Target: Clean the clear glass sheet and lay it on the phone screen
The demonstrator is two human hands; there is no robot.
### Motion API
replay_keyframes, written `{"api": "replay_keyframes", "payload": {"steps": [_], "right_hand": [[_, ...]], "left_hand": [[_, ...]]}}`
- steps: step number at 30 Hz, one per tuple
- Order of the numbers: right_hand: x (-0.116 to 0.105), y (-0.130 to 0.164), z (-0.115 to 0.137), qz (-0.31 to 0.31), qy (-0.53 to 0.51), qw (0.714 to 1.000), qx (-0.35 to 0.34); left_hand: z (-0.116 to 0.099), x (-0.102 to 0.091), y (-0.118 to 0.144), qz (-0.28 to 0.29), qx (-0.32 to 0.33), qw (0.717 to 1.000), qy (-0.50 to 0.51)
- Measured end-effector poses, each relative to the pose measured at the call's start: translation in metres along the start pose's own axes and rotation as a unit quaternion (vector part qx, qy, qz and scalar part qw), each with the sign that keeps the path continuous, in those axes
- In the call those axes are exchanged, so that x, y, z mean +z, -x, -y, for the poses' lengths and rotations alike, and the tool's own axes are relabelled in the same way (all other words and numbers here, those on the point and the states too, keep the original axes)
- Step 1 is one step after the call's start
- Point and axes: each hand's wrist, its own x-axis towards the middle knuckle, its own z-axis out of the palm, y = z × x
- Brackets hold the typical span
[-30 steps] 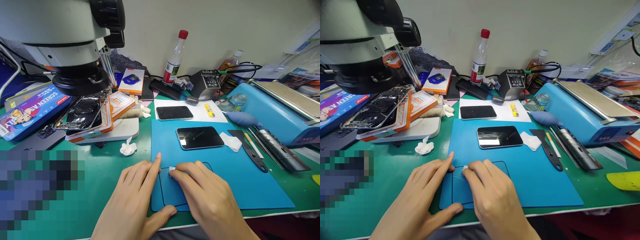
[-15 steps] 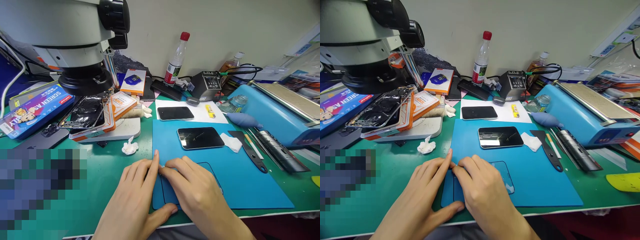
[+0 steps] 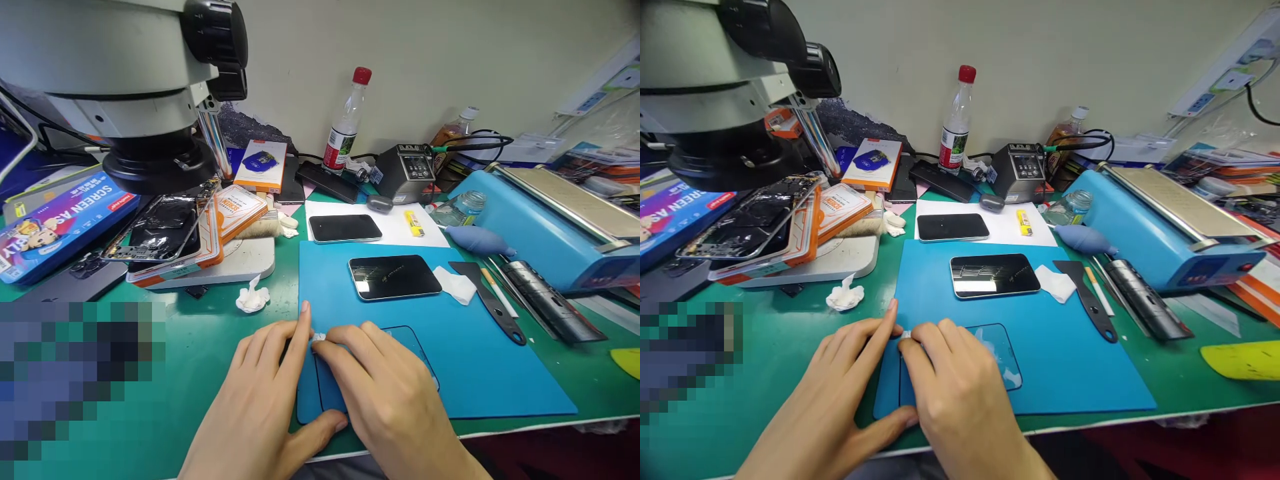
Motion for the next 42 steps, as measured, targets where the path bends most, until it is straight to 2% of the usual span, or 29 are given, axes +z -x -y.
{"api": "replay_keyframes", "payload": {"steps": [7, 13, 17, 23, 26, 29, 32, 34, 37, 42], "right_hand": [[-0.001, 0.004, -0.001, -0.024, 0.038, 0.999, -0.008], [-0.01, 0.01, -0.015, -0.028, 0.044, 0.998, 0.019], [-0.021, 0.019, -0.03, -0.032, 0.033, 0.998, 0.047], [-0.039, 0.045, -0.058, -0.054, 0.111, 0.99, 0.071], [-0.036, 0.046, -0.051, -0.066, 0.118, 0.988, 0.08], [-0.022, 0.038, -0.027, -0.068, 0.058, 0.993, 0.082], [-0.014, 0.032, -0.014, -0.059, 0.041, 0.996, 0.054], [-0.018, 0.035, -0.021, -0.06, 0.074, 0.994, 0.054], [-0.03, 0.046, -0.038, -0.072, 0.127, 0.985, 0.095], [-0.039, 0.056, -0.04, -0.05, 0.056, 0.995, 0.068]], "left_hand": [[0.0, -0.003, -0.002, -0.002, 0.015, 1.0, -0.017], [0.003, -0.004, -0.001, 0.036, 0.008, 0.999, -0.007], [-0.003, -0.002, 0.001, 0.006, -0.021, 1.0, 0.007], [-0.008, 0.001, 0.0, -0.015, -0.044, 0.999, 0.017], [-0.007, 0.0, 0.001, -0.016, -0.045, 0.999, 0.018], [-0.005, 0.0, 0.002, -0.015, -0.037, 0.999, 0.02], [-0.003, 0.001, 0.003, -0.018, -0.03, 0.999, 0.017], [-0.002, 0.002, 0.003, -0.021, -0.029, 0.999, 0.015], [-0.001, 0.003, 0.003, -0.026, -0.028, 0.999, 0.015], [0.002, 0.006, 0.003, -0.033, -0.019, 0.999, 0.014]]}}
